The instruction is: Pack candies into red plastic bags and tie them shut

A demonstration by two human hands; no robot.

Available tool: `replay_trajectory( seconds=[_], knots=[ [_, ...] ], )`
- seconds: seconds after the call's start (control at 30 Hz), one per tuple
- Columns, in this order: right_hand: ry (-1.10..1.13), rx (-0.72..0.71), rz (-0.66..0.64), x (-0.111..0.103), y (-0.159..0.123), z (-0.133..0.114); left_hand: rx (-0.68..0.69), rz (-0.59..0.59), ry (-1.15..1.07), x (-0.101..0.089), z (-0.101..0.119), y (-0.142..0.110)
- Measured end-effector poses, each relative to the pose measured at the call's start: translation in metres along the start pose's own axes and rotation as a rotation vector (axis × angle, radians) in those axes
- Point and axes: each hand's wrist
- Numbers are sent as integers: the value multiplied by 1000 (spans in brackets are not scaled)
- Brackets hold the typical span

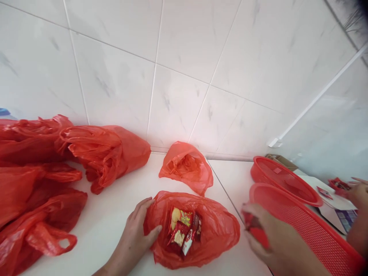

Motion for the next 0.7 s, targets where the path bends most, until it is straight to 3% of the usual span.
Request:
replay_trajectory(
  seconds=[0.1,0.2,0.33,0.43,0.57,0.7],
  knots=[
    [-96,-162,-239,35,-4,-34,-6,-5,0,-1,3,1],
    [-134,-207,-245,56,-4,-37,-17,2,-5,-2,5,0],
    [-50,-89,-13,60,-14,-15,-26,32,-19,0,4,-2],
    [58,89,181,61,-36,-5,-47,17,-18,0,3,-2],
    [84,422,386,72,-71,-8,-79,-8,-49,-4,5,-1],
    [105,500,477,82,-89,-15,-149,20,-141,-8,13,0]
  ],
)
Point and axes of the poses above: each hand's wrist, its own y-axis towards the middle knuckle, its own x-axis out of the palm, z = x × y, and after that the axes turned 12 degrees about z, right-handed
